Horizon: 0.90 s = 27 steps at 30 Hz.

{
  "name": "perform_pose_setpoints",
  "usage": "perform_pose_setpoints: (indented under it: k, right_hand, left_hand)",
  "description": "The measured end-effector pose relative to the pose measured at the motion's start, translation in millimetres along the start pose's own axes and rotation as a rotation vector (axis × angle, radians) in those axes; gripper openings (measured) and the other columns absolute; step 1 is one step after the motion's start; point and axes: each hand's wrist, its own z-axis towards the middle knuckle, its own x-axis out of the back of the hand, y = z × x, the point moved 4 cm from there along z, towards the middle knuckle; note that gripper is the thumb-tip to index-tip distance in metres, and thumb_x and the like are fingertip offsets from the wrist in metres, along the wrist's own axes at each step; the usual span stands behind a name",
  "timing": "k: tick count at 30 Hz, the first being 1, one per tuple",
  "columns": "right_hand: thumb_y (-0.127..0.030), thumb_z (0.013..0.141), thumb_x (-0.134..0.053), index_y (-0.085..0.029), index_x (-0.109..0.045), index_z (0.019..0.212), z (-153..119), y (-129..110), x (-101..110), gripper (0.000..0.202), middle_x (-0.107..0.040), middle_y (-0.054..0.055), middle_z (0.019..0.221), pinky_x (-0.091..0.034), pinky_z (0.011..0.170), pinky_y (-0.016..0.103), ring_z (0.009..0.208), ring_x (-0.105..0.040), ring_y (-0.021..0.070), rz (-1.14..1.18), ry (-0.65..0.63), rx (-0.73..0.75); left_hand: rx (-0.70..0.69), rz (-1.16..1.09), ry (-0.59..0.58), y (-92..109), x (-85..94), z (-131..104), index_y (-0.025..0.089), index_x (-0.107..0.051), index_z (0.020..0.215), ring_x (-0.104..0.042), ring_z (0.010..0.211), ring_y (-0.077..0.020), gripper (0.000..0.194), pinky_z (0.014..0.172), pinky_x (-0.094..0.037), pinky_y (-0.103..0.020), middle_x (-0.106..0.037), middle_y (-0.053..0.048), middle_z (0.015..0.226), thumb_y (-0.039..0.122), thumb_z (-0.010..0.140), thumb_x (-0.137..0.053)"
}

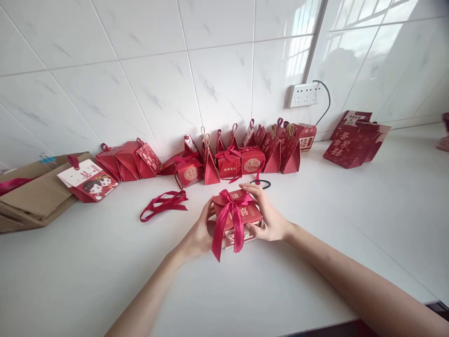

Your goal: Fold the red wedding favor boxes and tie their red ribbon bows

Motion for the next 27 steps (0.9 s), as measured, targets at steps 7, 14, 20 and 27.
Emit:
perform_pose_setpoints:
  k: [7, 14, 20, 27]
  right_hand:
    - [-0.069, 0.090, -0.037, -0.023, -0.015, 0.145, -3.6, 6.1, 2.2, 0.075, -0.026, 0.018, 0.141, -0.040, 0.105, 0.056, 0.136, -0.031, 0.0332, 0.115, 0.100, 0.000]
    - [-0.042, 0.096, -0.037, -0.024, -0.024, 0.130, -7.4, 21.5, -0.6, 0.041, -0.039, 0.017, 0.129, -0.055, 0.084, 0.047, 0.111, -0.054, 0.0255, -0.031, 0.070, -0.383]
    - [-0.035, 0.090, -0.040, -0.020, -0.034, 0.118, -14.3, 31.4, -16.9, 0.033, -0.044, 0.017, 0.125, -0.054, 0.086, 0.047, 0.106, -0.057, 0.0244, -0.035, -0.118, -0.558]
    - [-0.032, 0.086, -0.042, -0.018, -0.036, 0.121, -19.4, 41.1, -26.0, 0.038, -0.043, 0.016, 0.125, -0.050, 0.094, 0.048, 0.110, -0.057, 0.0257, -0.036, -0.210, -0.674]
  left_hand:
    - [-0.113, 0.065, 0.272, -3.3, 22.0, 2.0, 0.027, -0.036, 0.135, -0.052, 0.124, -0.0295, 0.087, 0.099, -0.049, -0.040, -0.052, -0.010, 0.132, 0.019, 0.059, -0.078]
    - [-0.176, 0.111, 0.553, 11.0, 39.4, -2.1, 0.029, -0.043, 0.130, -0.057, 0.116, -0.0315, 0.084, 0.089, -0.054, -0.040, -0.059, -0.008, 0.120, 0.027, 0.055, -0.080]
    - [-0.223, 0.122, 0.935, 19.2, 70.5, -5.9, 0.028, -0.038, 0.130, -0.061, 0.109, -0.0257, 0.088, 0.088, -0.056, -0.036, -0.057, -0.008, 0.123, 0.030, 0.054, -0.081]
    - [-0.116, 0.309, 1.477, 10.0, 162.4, -41.4, 0.015, -0.004, 0.142, -0.041, 0.133, -0.0249, 0.104, 0.100, -0.050, -0.035, -0.024, -0.023, 0.148, 0.024, 0.064, -0.072]
